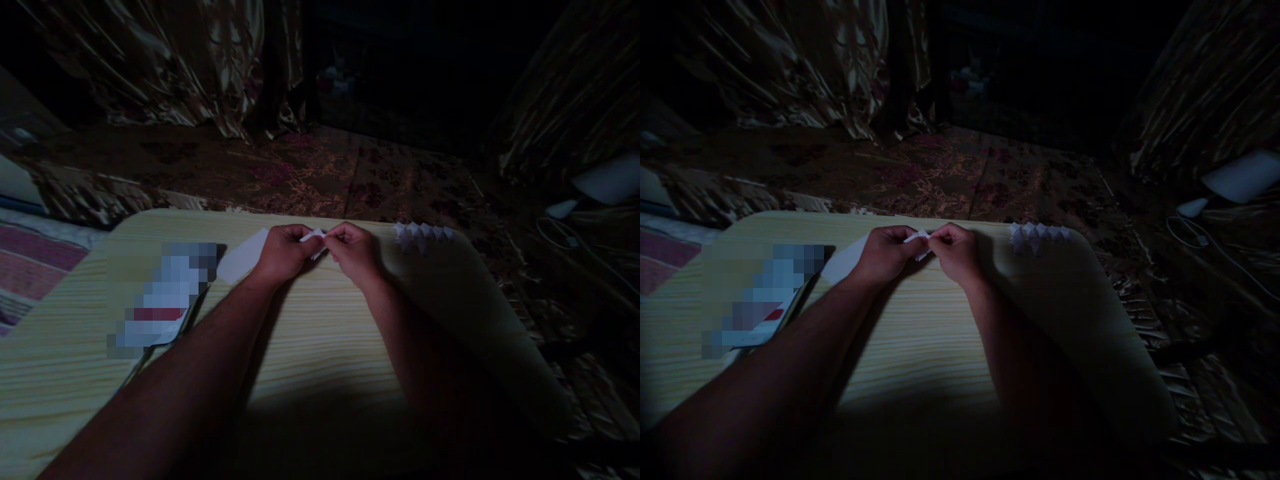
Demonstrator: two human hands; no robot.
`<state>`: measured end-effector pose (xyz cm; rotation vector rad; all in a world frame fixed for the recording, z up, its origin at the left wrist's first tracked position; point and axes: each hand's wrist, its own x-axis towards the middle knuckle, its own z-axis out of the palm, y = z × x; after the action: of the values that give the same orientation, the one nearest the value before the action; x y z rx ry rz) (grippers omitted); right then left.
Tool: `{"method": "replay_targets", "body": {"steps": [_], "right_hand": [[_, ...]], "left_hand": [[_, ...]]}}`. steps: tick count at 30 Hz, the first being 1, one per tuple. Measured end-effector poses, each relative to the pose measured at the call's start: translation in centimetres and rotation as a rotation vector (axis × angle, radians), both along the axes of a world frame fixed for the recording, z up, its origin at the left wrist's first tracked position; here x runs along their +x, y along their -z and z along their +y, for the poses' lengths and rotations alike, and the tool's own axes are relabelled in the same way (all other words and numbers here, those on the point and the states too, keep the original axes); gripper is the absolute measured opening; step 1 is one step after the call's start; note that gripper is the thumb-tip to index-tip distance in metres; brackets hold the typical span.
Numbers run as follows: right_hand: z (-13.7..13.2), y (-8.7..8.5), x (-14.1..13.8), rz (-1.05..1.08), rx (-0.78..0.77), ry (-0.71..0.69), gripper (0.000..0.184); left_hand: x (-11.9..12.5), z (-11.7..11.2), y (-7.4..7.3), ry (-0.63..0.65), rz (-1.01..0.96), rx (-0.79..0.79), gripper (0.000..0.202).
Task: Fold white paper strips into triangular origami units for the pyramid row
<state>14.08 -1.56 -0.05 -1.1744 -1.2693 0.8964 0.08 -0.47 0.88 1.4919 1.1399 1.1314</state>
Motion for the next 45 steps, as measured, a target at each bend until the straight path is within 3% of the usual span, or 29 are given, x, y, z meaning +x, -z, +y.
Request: {"method": "replay_targets", "body": {"steps": [12, 26, 35, 45], "right_hand": [[-0.01, -0.23, -0.03, 0.037, -0.016, 0.012, 0.01], [-0.01, -0.15, 0.03, -0.001, -0.046, -0.025, 0.01], [0.0, 0.05, 0.03, -0.016, -0.045, -0.039, 0.012], [-0.02, -0.12, 0.08, -0.015, -0.056, -0.063, 0.014]], "left_hand": [[-0.13, -0.01, 0.09, -0.036, 0.036, 0.013, 0.024], [-0.13, 0.1, 0.06, 0.001, -0.06, -0.031, 0.021], [-0.2, 0.31, 0.39, -0.014, -0.116, -0.029, 0.021], [-0.22, 0.35, -0.22, -0.07, -0.239, -0.095, 0.018]]}}
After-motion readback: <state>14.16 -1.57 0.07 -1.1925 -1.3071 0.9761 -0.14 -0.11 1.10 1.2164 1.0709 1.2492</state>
